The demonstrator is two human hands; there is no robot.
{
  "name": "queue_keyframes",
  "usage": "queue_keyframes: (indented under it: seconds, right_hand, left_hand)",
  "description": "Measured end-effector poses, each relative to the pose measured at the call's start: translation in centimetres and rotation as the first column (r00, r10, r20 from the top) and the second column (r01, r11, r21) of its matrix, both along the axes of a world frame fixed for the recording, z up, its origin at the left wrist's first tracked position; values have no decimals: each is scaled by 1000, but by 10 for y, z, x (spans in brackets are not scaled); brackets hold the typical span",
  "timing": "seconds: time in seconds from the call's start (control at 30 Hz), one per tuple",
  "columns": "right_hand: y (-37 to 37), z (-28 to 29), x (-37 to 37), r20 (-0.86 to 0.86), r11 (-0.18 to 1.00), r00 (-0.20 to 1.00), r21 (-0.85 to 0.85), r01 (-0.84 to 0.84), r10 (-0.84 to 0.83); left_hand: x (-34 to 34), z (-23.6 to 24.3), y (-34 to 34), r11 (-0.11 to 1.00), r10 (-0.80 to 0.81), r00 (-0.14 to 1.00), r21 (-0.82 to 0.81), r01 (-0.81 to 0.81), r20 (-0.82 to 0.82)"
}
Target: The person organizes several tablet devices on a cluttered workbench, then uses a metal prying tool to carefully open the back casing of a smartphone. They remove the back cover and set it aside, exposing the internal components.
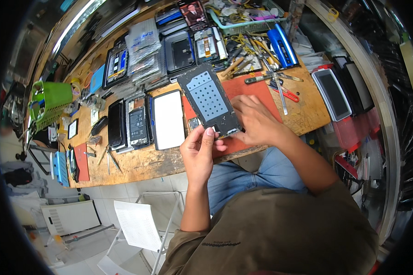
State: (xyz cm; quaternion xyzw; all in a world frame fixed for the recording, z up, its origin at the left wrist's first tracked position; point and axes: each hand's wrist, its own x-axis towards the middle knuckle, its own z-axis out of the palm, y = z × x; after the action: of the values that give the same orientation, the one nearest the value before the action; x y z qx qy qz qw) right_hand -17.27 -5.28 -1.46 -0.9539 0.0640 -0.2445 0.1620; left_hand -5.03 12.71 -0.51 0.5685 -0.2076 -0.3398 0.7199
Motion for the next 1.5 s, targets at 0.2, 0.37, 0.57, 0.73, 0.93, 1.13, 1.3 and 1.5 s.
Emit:
queue_keyframes:
  seconds: [0.2,0.37,0.57,0.73,0.93,1.13,1.3,1.5]
  right_hand:
    - [-26,-2,21,112,971,981,-158,178,-161]
    - [-111,28,14,271,790,788,-134,599,-552]
    - [-180,21,27,-121,604,594,-233,762,-796]
    - [-170,38,12,86,620,624,-70,781,-776]
    - [-72,63,-80,-222,520,929,778,353,-297]
    - [33,40,-134,-307,-108,872,922,371,381]
    - [61,22,-149,-208,-345,821,832,434,532]
    - [61,11,-159,-162,-458,837,774,436,523]
  left_hand:
    - [12,-11,61,998,47,998,32,-46,-44]
    - [-3,-27,102,997,71,988,39,-66,-138]
    - [-45,-35,74,999,38,935,-9,-44,-354]
    - [-45,-31,61,969,178,974,146,-198,140]
    - [-25,-19,83,943,-28,511,193,-272,859]
    - [-20,-20,60,919,-345,332,387,-67,878]
    - [-16,-29,54,937,-292,276,331,-108,916]
    - [-14,-35,57,946,-276,208,303,-111,938]
